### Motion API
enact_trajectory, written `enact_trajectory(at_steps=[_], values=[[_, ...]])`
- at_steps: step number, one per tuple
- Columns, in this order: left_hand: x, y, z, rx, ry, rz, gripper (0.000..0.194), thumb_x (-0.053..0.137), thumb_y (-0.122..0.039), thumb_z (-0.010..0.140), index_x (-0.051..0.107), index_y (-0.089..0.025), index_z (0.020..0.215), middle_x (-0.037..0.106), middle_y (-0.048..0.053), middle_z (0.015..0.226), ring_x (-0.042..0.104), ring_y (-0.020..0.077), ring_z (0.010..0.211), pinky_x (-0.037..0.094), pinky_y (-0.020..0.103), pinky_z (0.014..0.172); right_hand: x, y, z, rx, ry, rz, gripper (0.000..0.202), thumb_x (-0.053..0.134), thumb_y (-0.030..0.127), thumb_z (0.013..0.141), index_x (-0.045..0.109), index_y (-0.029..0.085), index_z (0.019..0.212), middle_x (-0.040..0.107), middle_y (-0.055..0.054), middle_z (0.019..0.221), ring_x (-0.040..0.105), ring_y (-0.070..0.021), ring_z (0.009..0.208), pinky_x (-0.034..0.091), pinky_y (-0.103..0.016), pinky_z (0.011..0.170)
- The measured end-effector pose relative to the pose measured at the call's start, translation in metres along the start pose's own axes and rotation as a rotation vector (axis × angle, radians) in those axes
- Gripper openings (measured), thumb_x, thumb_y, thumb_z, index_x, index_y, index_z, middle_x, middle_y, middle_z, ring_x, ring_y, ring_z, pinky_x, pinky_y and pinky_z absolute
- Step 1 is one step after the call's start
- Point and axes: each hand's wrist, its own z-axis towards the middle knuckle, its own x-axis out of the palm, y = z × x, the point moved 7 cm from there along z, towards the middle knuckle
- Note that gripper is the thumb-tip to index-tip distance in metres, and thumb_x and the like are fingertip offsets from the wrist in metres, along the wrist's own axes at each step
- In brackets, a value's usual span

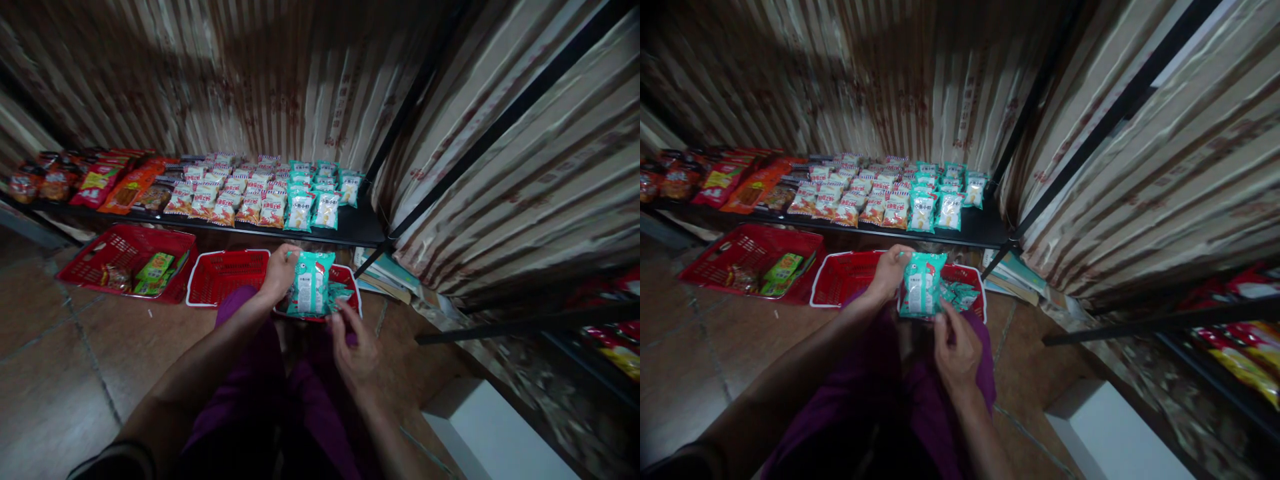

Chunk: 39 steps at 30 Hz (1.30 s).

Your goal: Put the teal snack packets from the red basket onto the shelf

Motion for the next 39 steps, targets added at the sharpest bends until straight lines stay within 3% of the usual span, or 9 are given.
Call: enact_trajectory(at_steps=[2, 5, 8, 11, 16, 20, 29, 33, 39], values=[[0.004, -0.006, -0.003, 0.057, 0.061, 0.077, 0.008, 0.055, -0.019, 0.075, 0.062, -0.017, 0.075, 0.058, -0.002, 0.065, 0.049, 0.0107, 0.059, 0.036, 0.021, 0.055, -0.010, -0.011, 0.024, 0.190, -0.106, 0.113, 0.039, 0.059, 0.038, 0.081, 0.061, 0.021, 0.116, 0.069, -0.006, 0.094, 0.065, -0.0173, 0.083, 0.052, -0.032, 0.078], [0.012, -0.016, -0.009, 0.114, 0.149, 0.113, 0.010, 0.054, -0.020, 0.076, 0.064, -0.017, 0.076, 0.060, -0.001, 0.067, 0.050, 0.0117, 0.060, 0.037, 0.022, 0.056, -0.002, -0.023, 0.057, 0.404, -0.079, 0.350, 0.053, 0.071, 0.046, 0.067, 0.062, 0.018, 0.112, 0.069, -0.008, 0.099, 0.065, -0.0188, 0.089, 0.052, -0.032, 0.079], [0.018, -0.022, -0.015, 0.129, 0.215, 0.100, 0.010, 0.055, -0.022, 0.077, 0.065, -0.019, 0.076, 0.059, -0.002, 0.064, 0.050, 0.0117, 0.059, 0.037, 0.021, 0.057, 0.015, -0.028, 0.072, 0.574, 0.023, 0.510, 0.048, 0.079, 0.048, 0.056, 0.069, 0.018, 0.091, 0.071, -0.004, 0.083, 0.064, -0.0163, 0.071, 0.052, -0.027, 0.064], [0.020, -0.025, -0.018, 0.109, 0.247, 0.060, 0.011, 0.056, -0.024, 0.077, 0.064, -0.018, 0.076, 0.058, -0.002, 0.062, 0.049, 0.0111, 0.057, 0.036, 0.021, 0.054, 0.025, -0.025, 0.070, 0.681, 0.064, 0.625, 0.039, 0.082, 0.048, 0.051, 0.069, 0.017, 0.071, 0.067, 0.001, 0.061, 0.056, -0.0113, 0.050, 0.046, -0.023, 0.047], [0.020, -0.016, -0.020, -0.065, 0.254, -0.151, 0.019, 0.066, -0.033, 0.071, 0.062, -0.018, 0.082, 0.058, -0.003, 0.060, 0.048, 0.0093, 0.050, 0.034, 0.020, 0.049, 0.031, -0.022, 0.065, 0.771, 0.002, 0.777, 0.033, 0.085, 0.040, 0.047, 0.067, 0.017, 0.063, 0.067, 0.001, 0.055, 0.056, -0.0116, 0.044, 0.044, -0.023, 0.043], [0.020, -0.010, -0.026, -0.177, 0.246, -0.299, 0.030, 0.074, -0.040, 0.065, 0.060, -0.018, 0.081, 0.062, -0.002, 0.067, 0.054, 0.0091, 0.058, 0.041, 0.020, 0.056, 0.030, -0.028, 0.068, 0.790, -0.075, 0.835, 0.032, 0.086, 0.036, 0.045, 0.066, 0.017, 0.061, 0.068, 0.001, 0.057, 0.058, -0.0116, 0.045, 0.047, -0.023, 0.046], [0.026, -0.007, -0.061, -0.319, 0.429, -0.288, 0.057, 0.081, -0.050, 0.055, 0.063, -0.014, 0.096, 0.070, 0.007, 0.084, 0.064, 0.0156, 0.070, 0.048, 0.025, 0.064, 0.027, -0.042, 0.082, 0.749, -0.123, 0.879, 0.036, 0.087, 0.037, 0.044, 0.065, 0.016, 0.064, 0.068, 0.002, 0.060, 0.060, -0.0132, 0.050, 0.049, -0.025, 0.048], [0.024, 0.000, -0.071, -0.347, 0.466, -0.261, 0.054, 0.081, -0.050, 0.056, 0.066, -0.012, 0.092, 0.071, 0.008, 0.082, 0.064, 0.0162, 0.068, 0.047, 0.025, 0.063, 0.028, -0.050, 0.082, 0.762, -0.148, 0.854, 0.037, 0.086, 0.038, 0.044, 0.065, 0.016, 0.064, 0.069, 0.000, 0.060, 0.060, -0.0139, 0.049, 0.047, -0.025, 0.044], [0.023, 0.014, -0.073, -0.343, 0.351, -0.324, 0.055, 0.082, -0.052, 0.050, 0.067, -0.013, 0.086, 0.070, 0.005, 0.075, 0.062, 0.0142, 0.061, 0.046, 0.025, 0.059, 0.033, -0.056, 0.081, 0.831, -0.153, 0.818, 0.031, 0.085, 0.035, 0.047, 0.065, 0.017, 0.064, 0.067, 0.002, 0.056, 0.058, -0.0139, 0.045, 0.047, -0.026, 0.043]])
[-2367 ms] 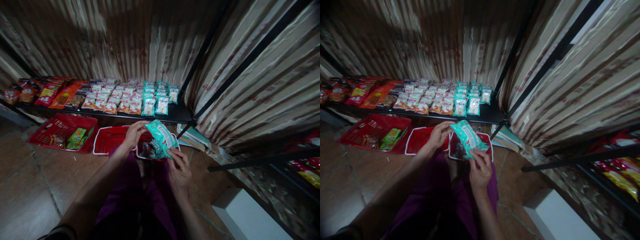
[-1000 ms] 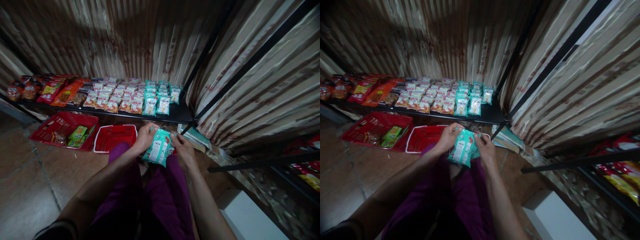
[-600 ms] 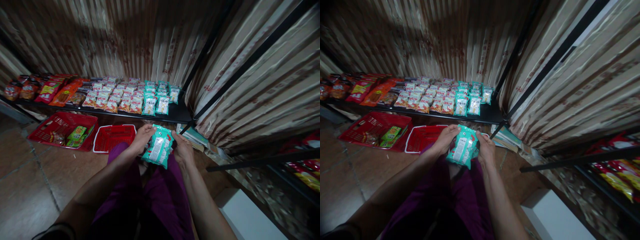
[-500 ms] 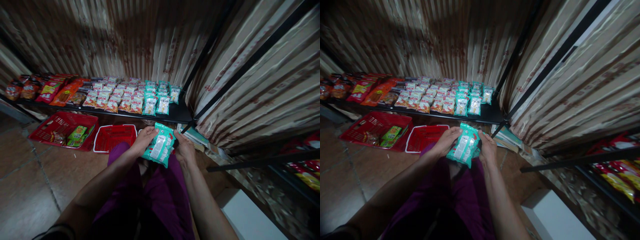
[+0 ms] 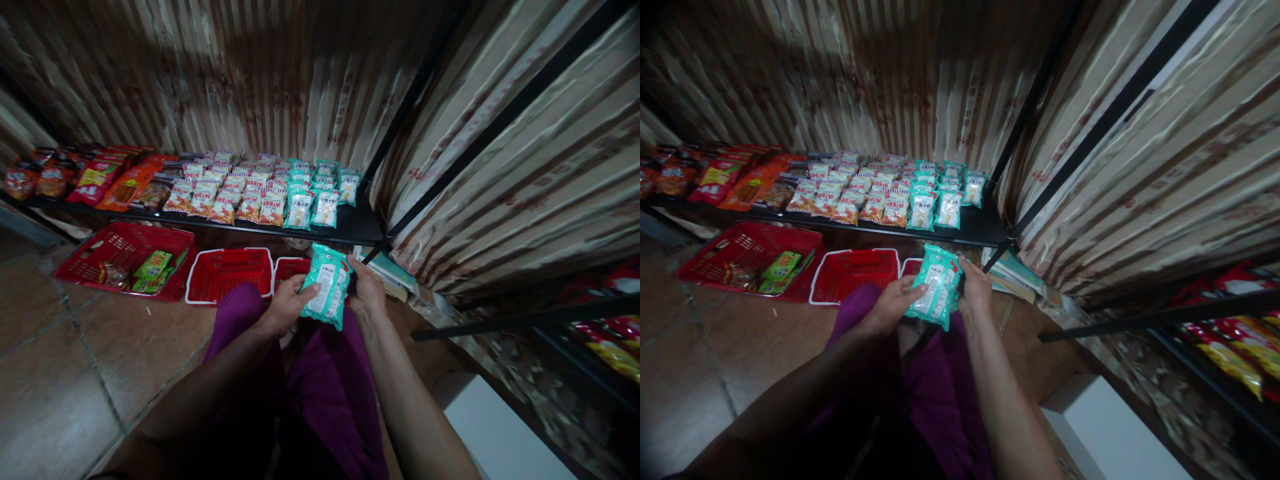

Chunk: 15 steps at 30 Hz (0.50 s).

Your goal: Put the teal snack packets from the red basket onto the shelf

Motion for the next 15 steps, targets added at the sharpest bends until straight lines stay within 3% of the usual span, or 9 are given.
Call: enact_trajectory(at_steps=[4, 11, 15], values=[[-0.003, 0.009, 0.001, -0.014, -0.039, -0.037, 0.055, 0.083, -0.052, 0.047, 0.066, -0.013, 0.081, 0.069, 0.003, 0.071, 0.060, 0.0131, 0.059, 0.046, 0.025, 0.058, 0.003, -0.001, -0.002, 0.033, -0.001, -0.021, 0.032, 0.086, 0.034, 0.045, 0.064, 0.017, 0.062, 0.067, 0.003, 0.055, 0.057, -0.0125, 0.045, 0.046, -0.024, 0.043], [-0.018, 0.008, 0.007, 0.011, -0.133, -0.120, 0.051, 0.083, -0.046, 0.052, 0.065, -0.013, 0.086, 0.070, 0.005, 0.076, 0.063, 0.0151, 0.064, 0.047, 0.026, 0.063, 0.020, -0.007, -0.038, 0.108, 0.302, -0.174, 0.042, 0.080, 0.049, 0.055, 0.069, 0.018, 0.081, 0.072, 0.000, 0.070, 0.063, -0.0143, 0.059, 0.048, -0.024, 0.052], [-0.023, 0.004, 0.010, 0.050, -0.172, -0.160, 0.053, 0.084, -0.045, 0.051, 0.065, -0.013, 0.088, 0.071, 0.006, 0.079, 0.065, 0.0161, 0.067, 0.050, 0.027, 0.066, 0.014, -0.016, -0.054, 0.122, 0.365, -0.248, 0.044, 0.081, 0.045, 0.055, 0.071, 0.020, 0.089, 0.073, -0.002, 0.080, 0.065, -0.0144, 0.065, 0.051, -0.023, 0.058]])
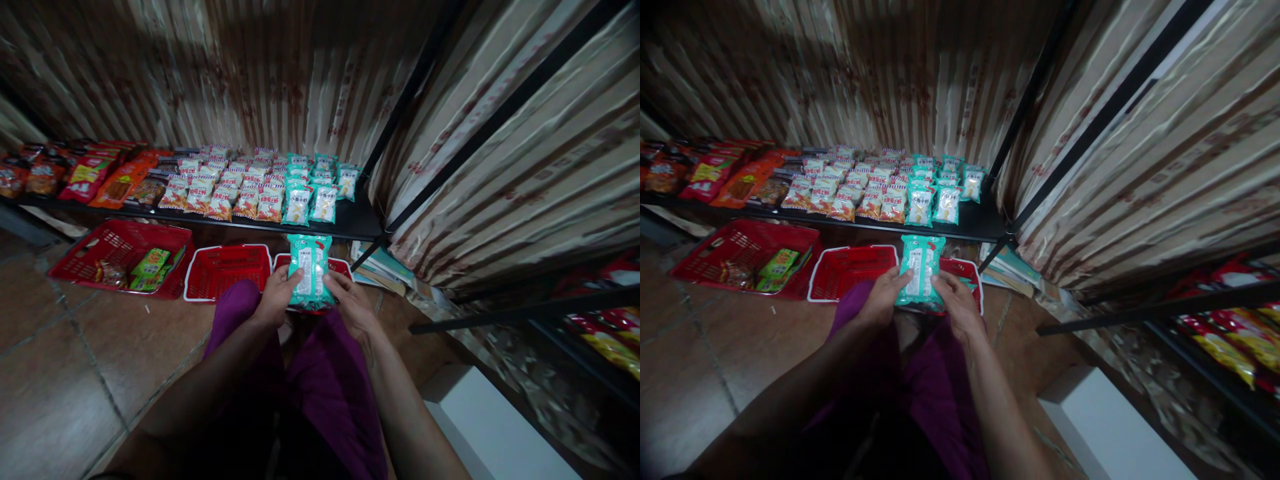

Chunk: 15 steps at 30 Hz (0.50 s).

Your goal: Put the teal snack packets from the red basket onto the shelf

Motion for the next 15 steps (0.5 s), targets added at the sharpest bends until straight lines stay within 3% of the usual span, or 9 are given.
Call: enact_trajectory(at_steps=[4, 8, 12, 15], values=[[0.001, 0.003, 0.000, -0.012, 0.009, -0.011, 0.053, 0.084, -0.044, 0.052, 0.063, -0.012, 0.090, 0.071, 0.006, 0.081, 0.066, 0.0170, 0.070, 0.051, 0.028, 0.068, -0.010, -0.011, 0.000, 0.024, -0.074, -0.065, 0.047, 0.081, 0.044, 0.055, 0.071, 0.020, 0.093, 0.073, -0.002, 0.080, 0.064, -0.0126, 0.059, 0.050, -0.021, 0.051], [0.006, 0.005, 0.000, -0.022, 0.040, -0.020, 0.054, 0.082, -0.045, 0.055, 0.063, -0.011, 0.091, 0.072, 0.007, 0.081, 0.067, 0.0175, 0.071, 0.052, 0.029, 0.070, -0.014, -0.012, 0.007, -0.040, -0.107, -0.014, 0.045, 0.084, 0.041, 0.051, 0.073, 0.018, 0.088, 0.073, -0.002, 0.075, 0.063, -0.0129, 0.057, 0.053, -0.025, 0.057], [0.008, 0.005, 0.001, -0.053, 0.059, -0.004, 0.045, 0.080, -0.043, 0.060, 0.064, -0.010, 0.088, 0.071, 0.007, 0.078, 0.066, 0.0165, 0.067, 0.052, 0.028, 0.068, -0.016, -0.013, 0.009, -0.058, -0.125, 0.031, 0.043, 0.084, 0.041, 0.052, 0.073, 0.018, 0.086, 0.073, -0.001, 0.072, 0.064, -0.0138, 0.057, 0.053, -0.027, 0.060], [0.005, 0.006, 0.003, -0.080, 0.041, -0.004, 0.038, 0.079, -0.037, 0.063, 0.065, -0.010, 0.086, 0.071, 0.007, 0.076, 0.066, 0.0159, 0.064, 0.051, 0.026, 0.064, -0.017, -0.014, 0.005, -0.055, -0.172, 0.012, 0.045, 0.082, 0.045, 0.054, 0.072, 0.018, 0.089, 0.073, -0.001, 0.076, 0.063, -0.0131, 0.058, 0.051, -0.024, 0.053]])
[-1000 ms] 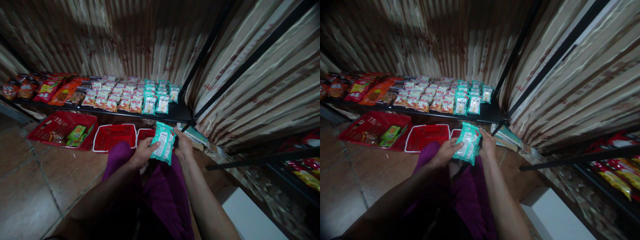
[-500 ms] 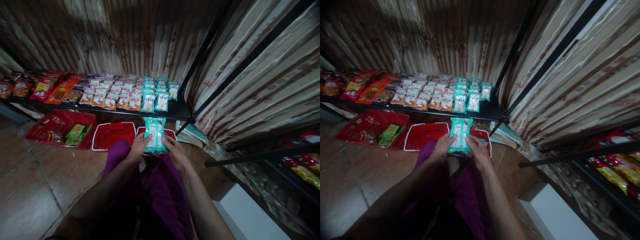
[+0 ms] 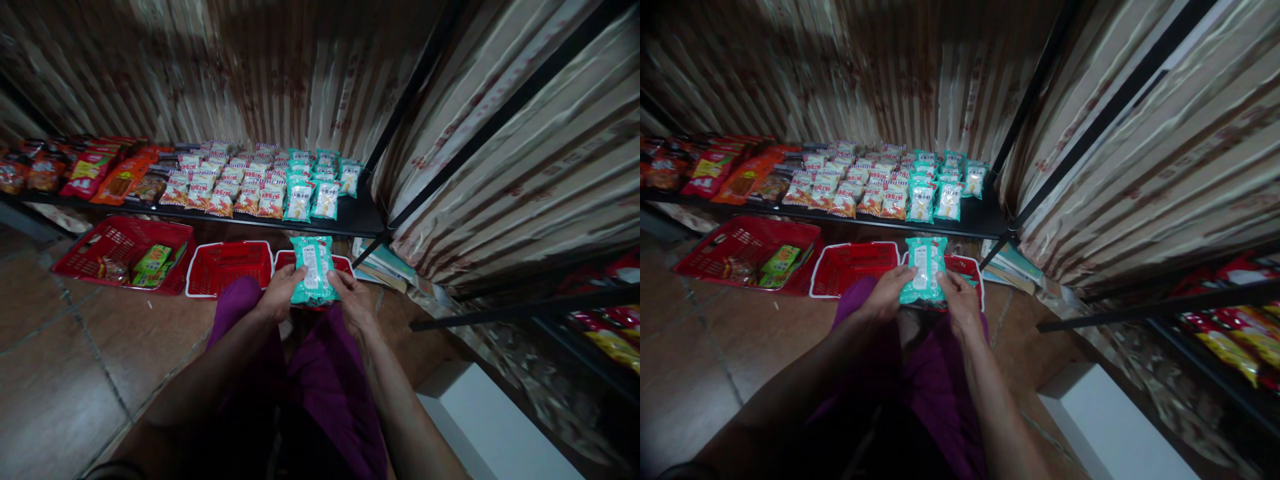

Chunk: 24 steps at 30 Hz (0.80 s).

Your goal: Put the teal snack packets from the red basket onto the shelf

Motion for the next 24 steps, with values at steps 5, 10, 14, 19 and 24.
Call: enact_trajectory(at_steps=[5, 10, 14, 19, 24], values=[[-0.006, -0.001, 0.004, 0.044, -0.050, -0.034, 0.036, 0.078, -0.032, 0.064, 0.064, -0.010, 0.088, 0.071, 0.008, 0.079, 0.066, 0.0157, 0.066, 0.051, 0.027, 0.065, 0.009, -0.004, -0.012, 0.046, 0.058, 0.029, 0.046, 0.080, 0.044, 0.059, 0.068, 0.023, 0.098, 0.071, -0.001, 0.094, 0.064, -0.0104, 0.067, 0.054, -0.022, 0.059], [-0.007, 0.001, 0.004, 0.042, -0.054, -0.043, 0.039, 0.079, -0.029, 0.063, 0.062, -0.011, 0.092, 0.071, 0.008, 0.084, 0.067, 0.0178, 0.073, 0.052, 0.030, 0.072, 0.008, -0.006, -0.014, 0.024, 0.031, 0.047, 0.042, 0.081, 0.041, 0.057, 0.069, 0.022, 0.093, 0.069, 0.000, 0.093, 0.062, -0.0087, 0.067, 0.053, -0.018, 0.056], [-0.009, 0.006, 0.005, 0.026, -0.029, -0.075, 0.046, 0.080, -0.029, 0.061, 0.060, -0.012, 0.098, 0.071, 0.009, 0.091, 0.067, 0.0190, 0.078, 0.052, 0.033, 0.077, 0.004, -0.008, -0.011, -0.012, 0.018, 0.000, 0.043, 0.079, 0.042, 0.059, 0.069, 0.022, 0.096, 0.069, -0.001, 0.097, 0.063, -0.0103, 0.067, 0.053, -0.020, 0.055], [-0.012, 0.012, 0.009, 0.046, 0.015, -0.088, 0.055, 0.080, -0.033, 0.060, 0.059, -0.015, 0.107, 0.071, 0.009, 0.098, 0.067, 0.0203, 0.084, 0.052, 0.032, 0.080, 0.001, -0.002, -0.005, -0.175, 0.000, -0.213, 0.050, 0.072, 0.047, 0.066, 0.067, 0.022, 0.110, 0.070, -0.004, 0.105, 0.066, -0.0197, 0.087, 0.055, -0.033, 0.075], [-0.005, 0.012, 0.010, 0.054, 0.061, -0.066, 0.061, 0.079, -0.035, 0.061, 0.057, -0.017, 0.115, 0.070, 0.009, 0.103, 0.067, 0.0208, 0.086, 0.052, 0.032, 0.080, -0.004, 0.007, -0.003, -0.346, -0.016, -0.385, 0.050, 0.066, 0.047, 0.072, 0.065, 0.022, 0.116, 0.068, -0.006, 0.113, 0.063, -0.0243, 0.100, 0.050, -0.040, 0.089]])
